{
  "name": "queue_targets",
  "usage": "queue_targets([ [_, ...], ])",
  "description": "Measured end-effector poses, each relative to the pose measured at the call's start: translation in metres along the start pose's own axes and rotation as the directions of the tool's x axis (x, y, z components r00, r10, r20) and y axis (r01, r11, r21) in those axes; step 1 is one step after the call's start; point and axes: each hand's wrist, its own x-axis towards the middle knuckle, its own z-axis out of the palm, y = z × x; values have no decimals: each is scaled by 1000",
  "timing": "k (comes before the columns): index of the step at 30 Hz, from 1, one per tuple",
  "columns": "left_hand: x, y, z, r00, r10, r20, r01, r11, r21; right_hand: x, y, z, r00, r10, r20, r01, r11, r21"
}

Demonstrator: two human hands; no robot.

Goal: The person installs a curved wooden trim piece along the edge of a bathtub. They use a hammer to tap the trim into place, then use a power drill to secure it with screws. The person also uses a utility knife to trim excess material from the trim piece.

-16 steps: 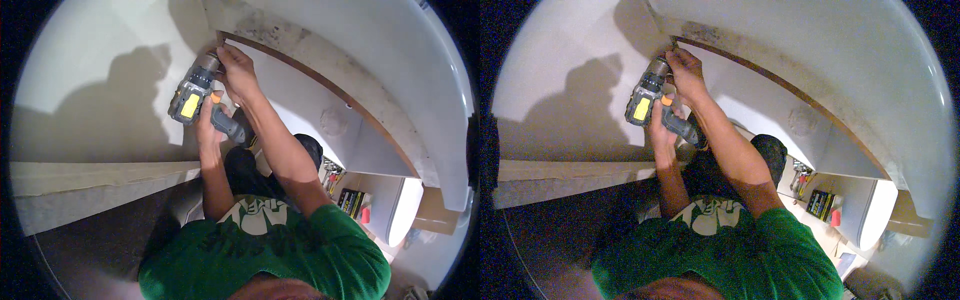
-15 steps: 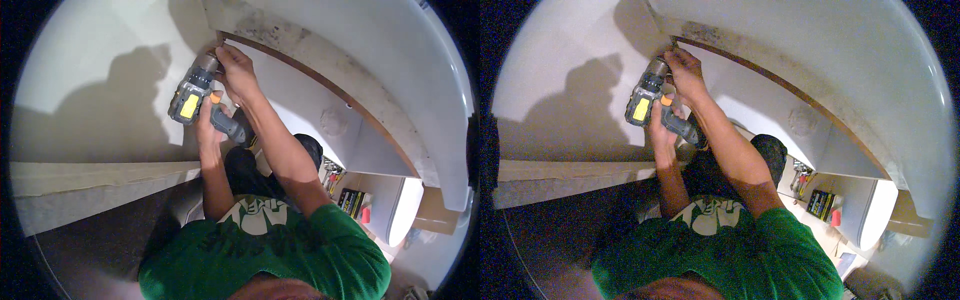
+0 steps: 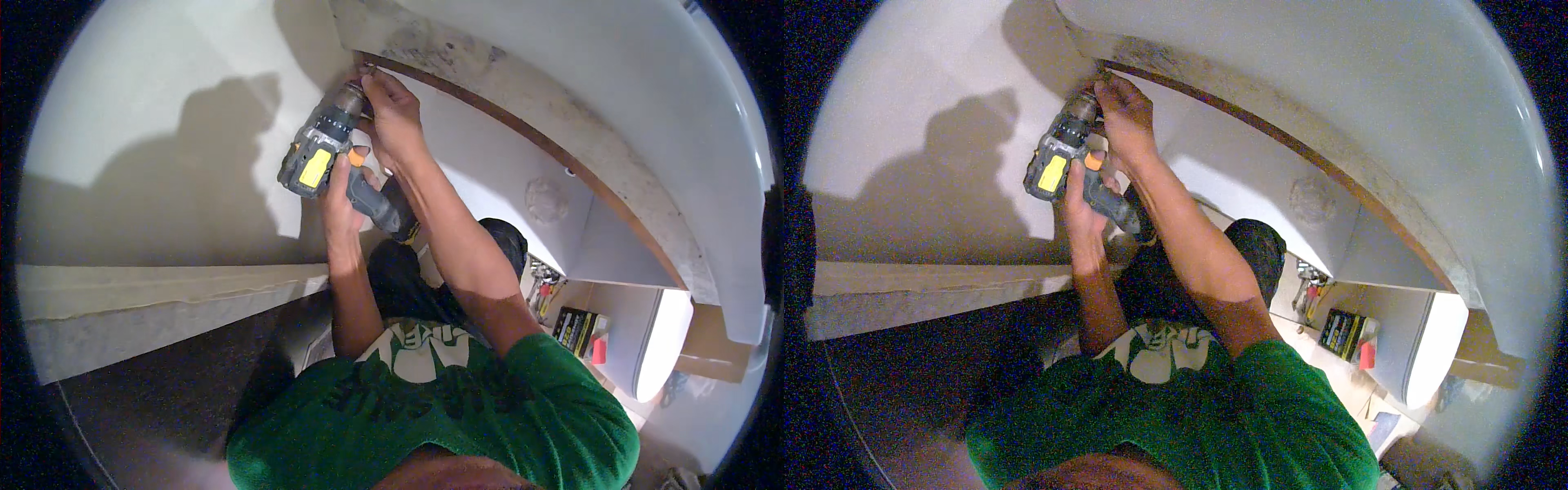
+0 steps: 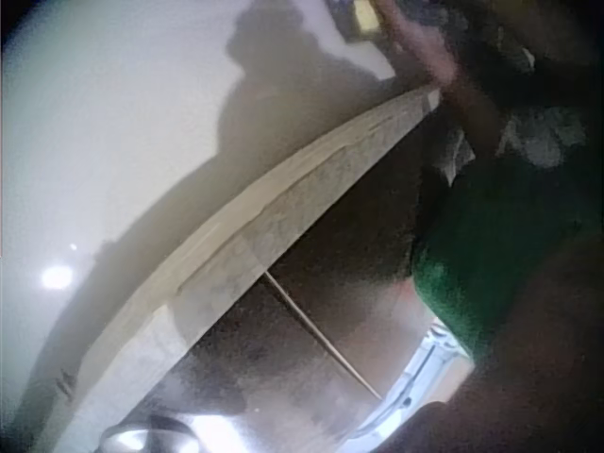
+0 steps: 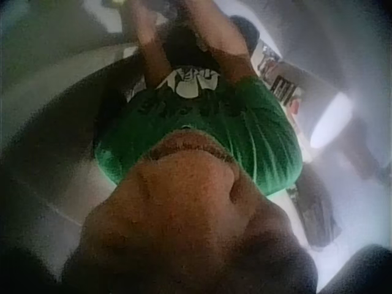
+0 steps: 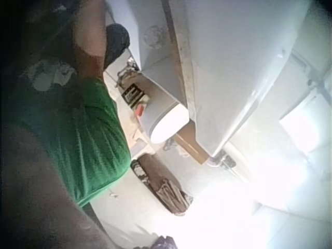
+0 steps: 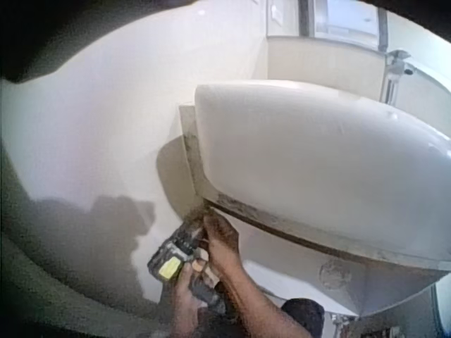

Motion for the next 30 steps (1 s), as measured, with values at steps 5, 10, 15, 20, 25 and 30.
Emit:
queue_targets([
  [5, 6, -5, -9, 998, -11, -54, 7, 998, -59, 9, -7, 6, 998, 38, 53, -31, 991, -127],
  [10, 2, -5, 1, 999, -26, -44, 22, 997, -72, 2, -10, 4, 999, -8, 39, 10, 999, -45],
  [15, 5, -7, -5, 1000, -10, -14, 9, 998, -65, 6, -8, 6, 999, -9, 45, 10, 1000, -25],
  [20, 3, -10, -8, 999, -29, -29, 25, 989, -149, 4, -6, 6, 998, -23, 55, 29, 993, -119],
  [25, 6, -11, -7, 999, -11, 41, 17, 991, -134, 3, -6, 8, 996, -86, 25, 88, 994, -64],
  [30, 4, -7, -5, 1000, -16, 21, 17, 995, -94, -3, -12, 13, 1000, -14, -12, 14, 999, -34],
])
